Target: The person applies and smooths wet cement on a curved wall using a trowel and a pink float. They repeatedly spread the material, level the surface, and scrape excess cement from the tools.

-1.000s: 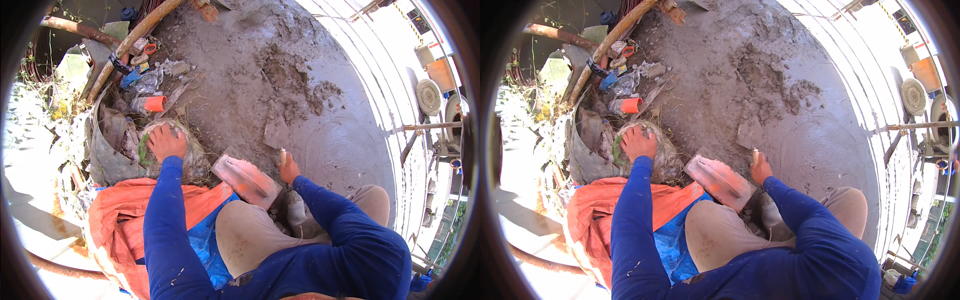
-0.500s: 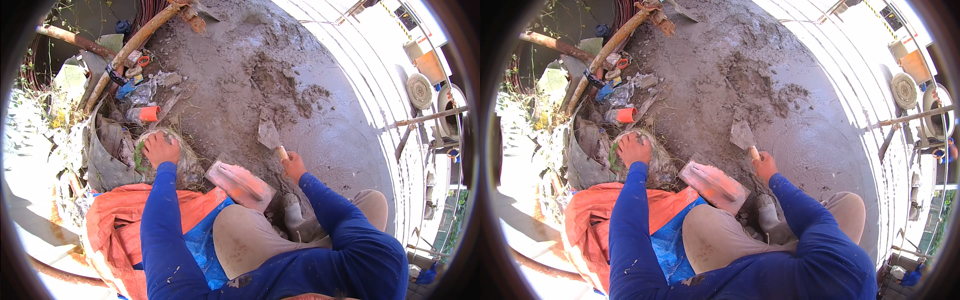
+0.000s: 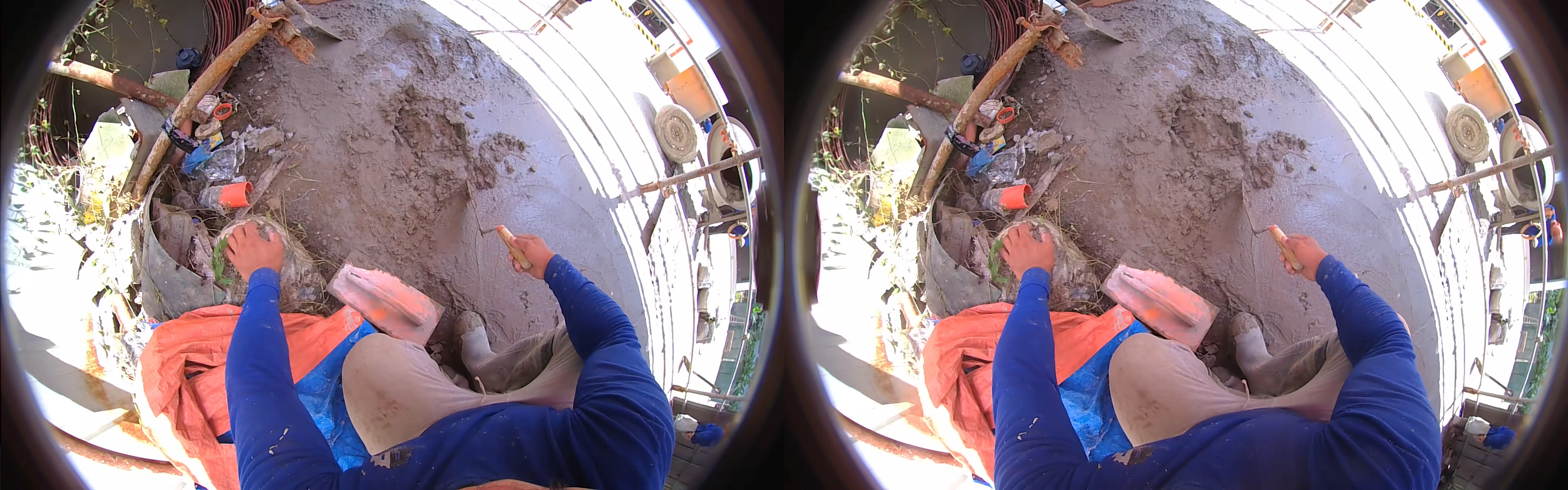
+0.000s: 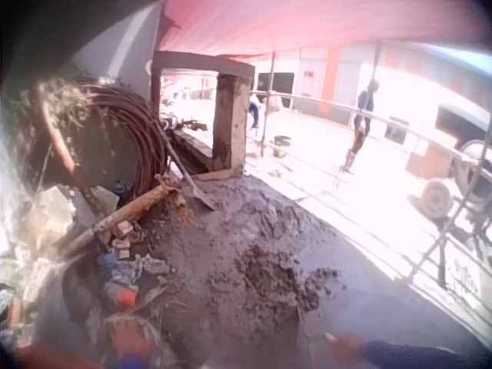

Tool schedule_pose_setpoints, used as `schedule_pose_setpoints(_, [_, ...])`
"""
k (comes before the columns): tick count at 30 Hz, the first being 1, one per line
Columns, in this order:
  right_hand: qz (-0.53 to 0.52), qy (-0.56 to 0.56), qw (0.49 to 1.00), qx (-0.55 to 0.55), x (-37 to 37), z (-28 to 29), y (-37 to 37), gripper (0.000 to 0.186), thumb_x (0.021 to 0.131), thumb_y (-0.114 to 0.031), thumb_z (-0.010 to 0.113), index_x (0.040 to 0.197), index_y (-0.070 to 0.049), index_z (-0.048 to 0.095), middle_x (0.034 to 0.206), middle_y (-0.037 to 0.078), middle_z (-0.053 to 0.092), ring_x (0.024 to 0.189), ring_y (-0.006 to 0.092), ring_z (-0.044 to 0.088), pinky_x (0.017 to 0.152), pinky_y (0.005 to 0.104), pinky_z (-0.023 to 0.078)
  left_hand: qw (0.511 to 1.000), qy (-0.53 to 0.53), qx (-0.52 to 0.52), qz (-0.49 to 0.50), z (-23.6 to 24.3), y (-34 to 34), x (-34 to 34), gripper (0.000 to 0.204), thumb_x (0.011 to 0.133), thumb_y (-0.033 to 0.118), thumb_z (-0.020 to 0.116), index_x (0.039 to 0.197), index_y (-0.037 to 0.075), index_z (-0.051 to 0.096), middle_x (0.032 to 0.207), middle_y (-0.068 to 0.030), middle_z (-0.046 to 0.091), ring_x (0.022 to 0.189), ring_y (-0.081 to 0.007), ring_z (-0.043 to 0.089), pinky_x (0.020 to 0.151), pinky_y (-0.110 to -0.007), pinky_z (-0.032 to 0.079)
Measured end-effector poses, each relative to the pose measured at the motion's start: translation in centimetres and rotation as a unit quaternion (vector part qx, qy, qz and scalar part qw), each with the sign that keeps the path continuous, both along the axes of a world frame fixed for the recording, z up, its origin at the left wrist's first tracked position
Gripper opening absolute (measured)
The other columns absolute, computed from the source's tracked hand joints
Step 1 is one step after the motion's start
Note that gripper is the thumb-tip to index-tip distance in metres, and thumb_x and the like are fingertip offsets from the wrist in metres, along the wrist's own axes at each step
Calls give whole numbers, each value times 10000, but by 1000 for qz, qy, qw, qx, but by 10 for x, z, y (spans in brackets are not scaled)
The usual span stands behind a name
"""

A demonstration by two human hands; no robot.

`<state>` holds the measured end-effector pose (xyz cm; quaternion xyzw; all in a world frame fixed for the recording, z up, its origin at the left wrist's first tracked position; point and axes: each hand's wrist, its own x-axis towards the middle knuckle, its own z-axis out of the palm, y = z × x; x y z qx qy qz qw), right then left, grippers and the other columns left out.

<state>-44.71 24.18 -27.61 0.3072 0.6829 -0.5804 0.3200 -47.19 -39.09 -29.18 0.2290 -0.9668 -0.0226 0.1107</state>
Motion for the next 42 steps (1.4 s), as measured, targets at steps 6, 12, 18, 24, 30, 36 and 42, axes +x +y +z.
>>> schedule_pose_setpoints(6, [346,9,898,273,-4,98,4,373,992,-219,625,1327,-56,644,964,201,733,636,266,709,616,426,566,1000,-3,-14,5,0,-4,0,431,848,389,739,1177,119,670,1252,-98,618,1255,-326,540,1119,-511,395])
schedule_pose_setpoints(12, [448,133,798,381,15,108,45,483,877,-164,695,1355,-100,668,1076,272,740,1004,436,720,911,500,556,1000,-22,-21,6,-5,3,-5,448,853,390,734,1202,116,671,1309,-101,619,1288,-328,531,1134,-512,388])
schedule_pose_setpoints(18, [447,103,805,377,-3,107,46,511,850,-153,695,1358,-96,681,1130,278,735,1089,456,695,971,519,538,998,-55,-29,19,-5,3,-5,464,864,381,723,1233,105,667,1359,-106,610,1319,-331,522,1141,-515,387])
schedule_pose_setpoints(24, [460,117,805,355,-12,92,69,526,842,-157,709,1364,-103,675,1134,269,737,1095,456,693,974,515,537,997,-55,-50,16,-7,2,-7,471,880,369,713,1270,111,655,1348,-101,617,1302,-335,539,1114,-509,419])
schedule_pose_setpoints(30, [430,82,836,329,-6,93,71,550,838,-138,724,1385,-119,663,1140,268,732,1092,458,694,970,498,539,998,-37,-55,9,-7,4,-10,462,844,381,723,1218,115,668,1298,-109,617,1274,-336,539,1109,-514,408])
schedule_pose_setpoints(36, [410,44,855,316,-14,104,60,543,840,-133,733,1378,-110,661,1122,271,732,1073,456,701,946,489,540,998,-21,-62,-1,-15,-3,-7,441,830,376,736,1184,123,666,1259,-105,618,1237,-330,553,1087,-512,418])
schedule_pose_setpoints(42, [422,47,846,323,-16,109,50,548,838,-129,756,1377,-103,661,1097,263,738,1053,456,703,935,488,541,999,-21,-40,-9,-16,-4,-7,428,839,372,732,1186,131,660,1266,-114,612,1250,-337,546,1112,-521,401])
